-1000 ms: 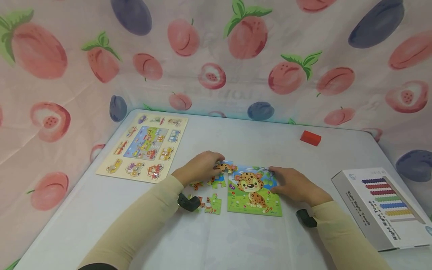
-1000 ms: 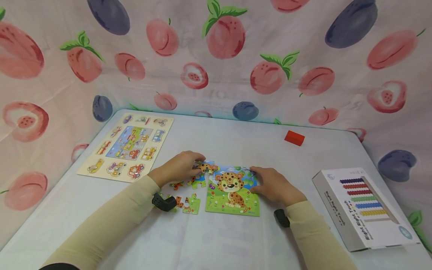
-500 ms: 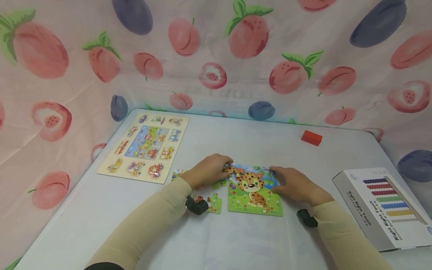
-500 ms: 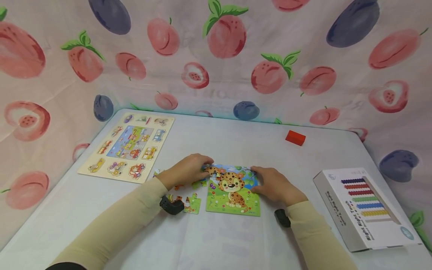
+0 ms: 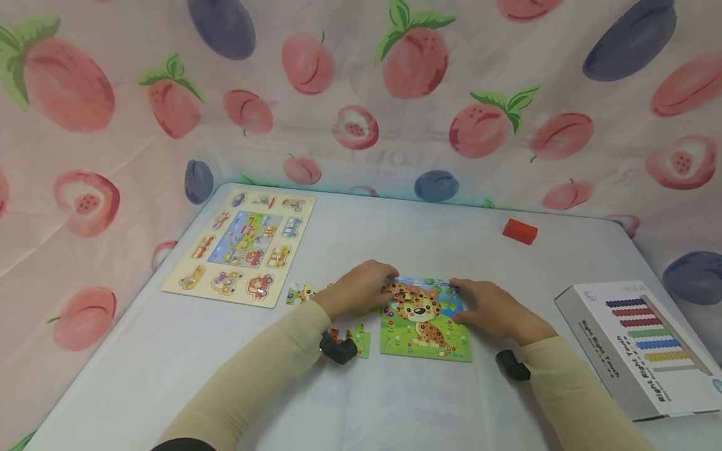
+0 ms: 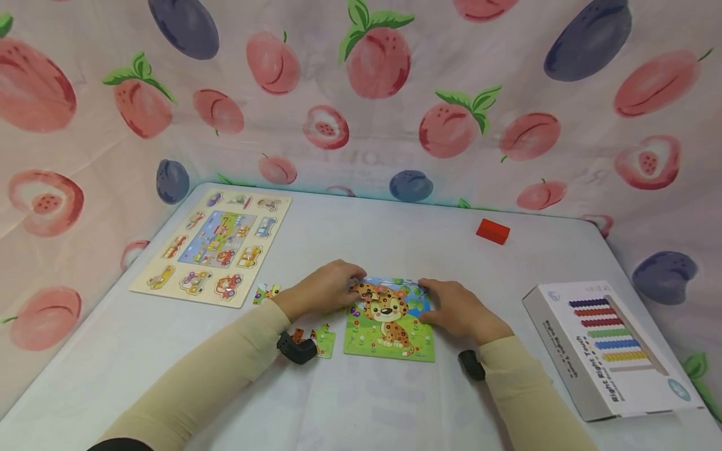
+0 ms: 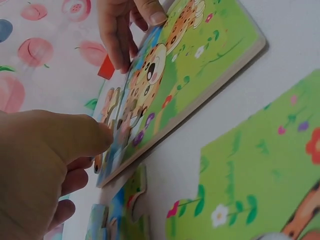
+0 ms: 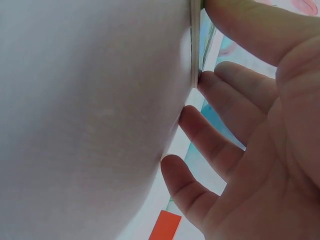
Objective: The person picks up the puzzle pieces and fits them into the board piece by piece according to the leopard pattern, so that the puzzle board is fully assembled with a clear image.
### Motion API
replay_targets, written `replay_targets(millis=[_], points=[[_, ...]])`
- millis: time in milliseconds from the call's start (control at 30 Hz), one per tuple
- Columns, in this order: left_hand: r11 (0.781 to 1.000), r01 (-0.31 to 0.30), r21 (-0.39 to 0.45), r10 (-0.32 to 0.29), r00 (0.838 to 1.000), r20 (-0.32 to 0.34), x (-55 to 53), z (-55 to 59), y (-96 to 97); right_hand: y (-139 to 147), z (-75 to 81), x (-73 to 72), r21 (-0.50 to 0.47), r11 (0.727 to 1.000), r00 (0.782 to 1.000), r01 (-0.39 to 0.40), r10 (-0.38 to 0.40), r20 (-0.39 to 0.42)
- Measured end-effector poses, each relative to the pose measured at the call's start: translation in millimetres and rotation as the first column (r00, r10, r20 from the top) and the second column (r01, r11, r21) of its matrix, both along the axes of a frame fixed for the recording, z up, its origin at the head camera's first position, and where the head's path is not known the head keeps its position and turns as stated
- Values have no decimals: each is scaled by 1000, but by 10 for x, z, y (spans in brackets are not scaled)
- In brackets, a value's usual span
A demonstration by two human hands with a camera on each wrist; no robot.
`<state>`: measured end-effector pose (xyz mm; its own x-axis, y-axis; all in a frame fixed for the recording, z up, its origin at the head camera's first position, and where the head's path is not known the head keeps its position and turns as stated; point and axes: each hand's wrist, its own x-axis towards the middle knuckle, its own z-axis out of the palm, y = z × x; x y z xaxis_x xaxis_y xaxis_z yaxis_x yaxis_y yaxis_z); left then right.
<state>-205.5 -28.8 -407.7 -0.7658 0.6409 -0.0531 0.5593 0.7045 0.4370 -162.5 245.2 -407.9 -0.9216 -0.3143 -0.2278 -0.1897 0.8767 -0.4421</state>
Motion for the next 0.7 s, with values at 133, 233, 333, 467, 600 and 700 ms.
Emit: replay_targets(millis=[133, 233, 333, 467, 600, 700], points=[[1000, -3, 23, 2, 1000, 5, 15, -12, 30, 2, 0, -2, 5, 1000, 1000, -5, 5, -4], [999, -9, 34, 9, 1000, 4, 25, -14, 61, 4, 2, -1, 3, 1000, 1000, -8, 8, -8], [999, -13, 38, 13, 1000, -5, 24, -39, 92, 7, 7, 2, -1, 1000, 1000, -9, 9, -6], [999, -17, 27, 17, 1000, -13, 27, -66, 126, 6, 14, 8, -8, 1000, 1000, -6, 6, 2], [1000, -20, 12, 21, 1000, -17, 32, -72, 153, 0, 15, 9, -3, 1000, 1000, -2, 2, 4], [1000, -21, 6, 22, 999, -24, 39, -68, 172, -3, 16, 9, 1, 1000, 1000, 2, -2, 4]])
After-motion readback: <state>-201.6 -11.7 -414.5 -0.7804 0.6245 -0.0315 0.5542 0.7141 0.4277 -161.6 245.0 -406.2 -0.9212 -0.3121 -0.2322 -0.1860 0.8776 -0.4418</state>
